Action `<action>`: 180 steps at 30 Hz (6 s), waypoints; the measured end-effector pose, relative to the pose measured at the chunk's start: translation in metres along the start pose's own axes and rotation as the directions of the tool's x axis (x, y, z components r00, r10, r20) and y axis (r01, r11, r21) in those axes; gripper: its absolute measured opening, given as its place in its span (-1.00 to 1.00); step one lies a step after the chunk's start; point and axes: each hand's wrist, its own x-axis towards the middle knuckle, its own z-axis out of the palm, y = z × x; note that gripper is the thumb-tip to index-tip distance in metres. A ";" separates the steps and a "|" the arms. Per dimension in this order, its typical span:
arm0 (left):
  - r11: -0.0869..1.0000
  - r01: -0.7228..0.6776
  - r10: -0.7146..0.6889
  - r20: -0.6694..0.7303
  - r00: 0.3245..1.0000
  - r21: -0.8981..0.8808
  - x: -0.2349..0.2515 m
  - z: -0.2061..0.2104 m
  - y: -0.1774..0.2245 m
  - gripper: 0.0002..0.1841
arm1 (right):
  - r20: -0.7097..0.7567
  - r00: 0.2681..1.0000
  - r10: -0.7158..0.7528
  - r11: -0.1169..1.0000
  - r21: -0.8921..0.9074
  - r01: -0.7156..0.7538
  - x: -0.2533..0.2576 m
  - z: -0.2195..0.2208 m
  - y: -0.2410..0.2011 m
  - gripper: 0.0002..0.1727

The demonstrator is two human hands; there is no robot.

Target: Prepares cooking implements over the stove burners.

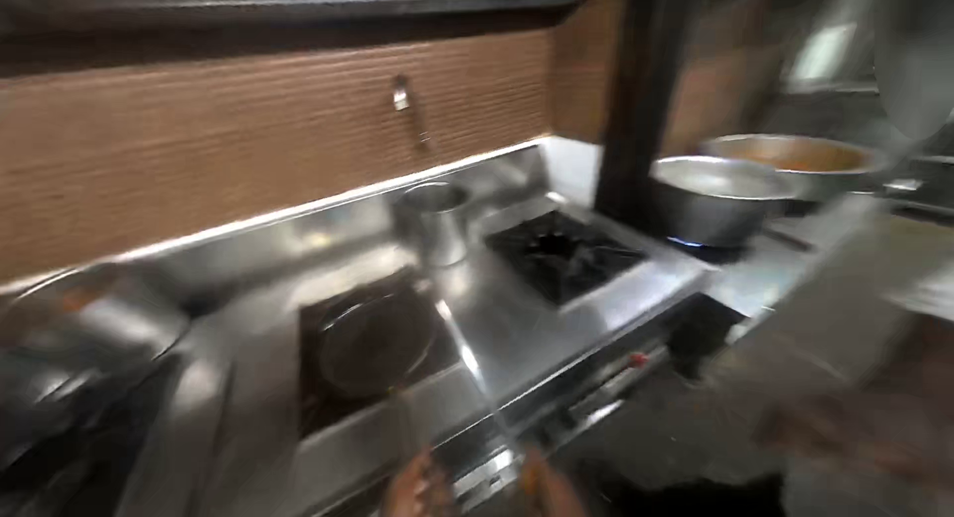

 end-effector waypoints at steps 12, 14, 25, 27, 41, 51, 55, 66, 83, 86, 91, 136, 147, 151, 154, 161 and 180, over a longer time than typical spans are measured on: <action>0.989 -0.031 0.012 -0.131 0.991 -0.143 0.013 0.006 0.003 -0.65 | 0.114 0.993 -0.025 1.000 -0.013 0.026 0.009 -0.015 0.004 -0.32; 0.995 -0.014 -0.001 -0.149 0.989 -0.102 0.006 0.017 -0.002 -0.62 | 0.130 0.991 -0.040 0.999 -0.010 0.042 0.007 -0.016 -0.003 -0.31; 0.998 -0.003 -0.008 -0.160 0.987 -0.067 0.020 -0.002 -0.024 -0.68 | 0.119 0.993 0.027 0.998 0.054 -0.034 0.030 -0.018 -0.017 -0.34; 0.997 -0.042 0.034 -0.136 0.990 -0.058 0.029 -0.018 -0.035 -0.75 | 0.100 0.994 0.034 0.995 0.092 -0.043 0.033 -0.019 -0.016 -0.35; 0.997 -0.040 0.053 -0.195 0.979 0.066 0.021 -0.019 -0.024 -0.82 | 0.170 0.983 0.075 0.994 0.068 -0.088 0.026 -0.015 -0.008 -0.31; 0.998 -0.040 0.048 -0.245 0.968 0.038 -0.014 0.003 0.012 -0.82 | 0.140 0.989 0.051 0.998 0.024 -0.055 0.018 -0.016 -0.005 -0.31; 0.998 -0.036 0.045 -0.255 0.966 0.042 -0.024 0.010 0.025 -0.86 | 0.140 0.990 0.028 0.999 0.020 -0.031 0.017 -0.015 -0.008 -0.33; 0.977 -0.001 -0.023 -0.113 0.993 -0.213 -0.060 0.053 0.083 -0.74 | 0.171 0.985 0.010 0.998 -0.059 0.000 0.016 -0.021 -0.025 -0.28; 0.982 0.017 -0.002 0.076 0.997 -0.190 -0.024 -0.032 0.003 -0.67 | 0.142 0.987 0.073 0.980 -0.192 -0.045 0.009 -0.025 -0.025 -0.28; 0.989 -0.003 0.005 0.010 1.000 -0.148 -0.017 -0.028 0.001 -0.66 | 0.156 0.984 0.081 0.981 -0.189 -0.051 0.011 -0.024 -0.024 -0.29; 0.998 0.011 -0.020 -0.169 0.985 -0.054 -0.024 -0.002 0.018 -0.70 | 0.158 0.985 0.072 0.987 -0.155 -0.047 0.012 -0.023 -0.025 -0.30; 0.975 0.043 -0.044 0.002 0.999 -0.218 -0.010 -0.011 0.011 -0.67 | 0.149 0.986 0.071 0.969 -0.247 -0.032 0.020 0.011 0.003 -0.29; 0.981 -0.058 0.039 -0.108 0.993 -0.186 -0.007 -0.020 0.000 -0.61 | 0.067 0.996 0.053 0.991 -0.127 -0.044 0.004 -0.001 0.004 -0.30; 0.982 -0.125 0.095 -0.196 0.976 -0.144 0.001 -0.002 0.006 -0.72 | 0.064 0.995 0.075 0.993 -0.100 -0.068 -0.003 -0.008 -0.002 -0.30; 0.985 -0.116 0.089 -0.195 0.977 -0.130 0.007 0.002 0.005 -0.69 | 0.054 0.996 0.076 0.995 -0.069 -0.072 -0.010 -0.012 -0.001 -0.31; 0.986 0.025 0.055 -0.462 0.885 0.165 0.015 -0.056 -0.048 -0.46 | 0.118 0.989 0.090 0.958 0.260 -0.118 -0.018 -0.022 -0.009 -0.37; 0.794 0.256 0.085 -0.517 0.852 0.552 0.110 -0.185 -0.071 -0.61 | 0.204 0.973 0.107 0.720 0.659 -0.217 -0.071 -0.033 -0.030 -0.61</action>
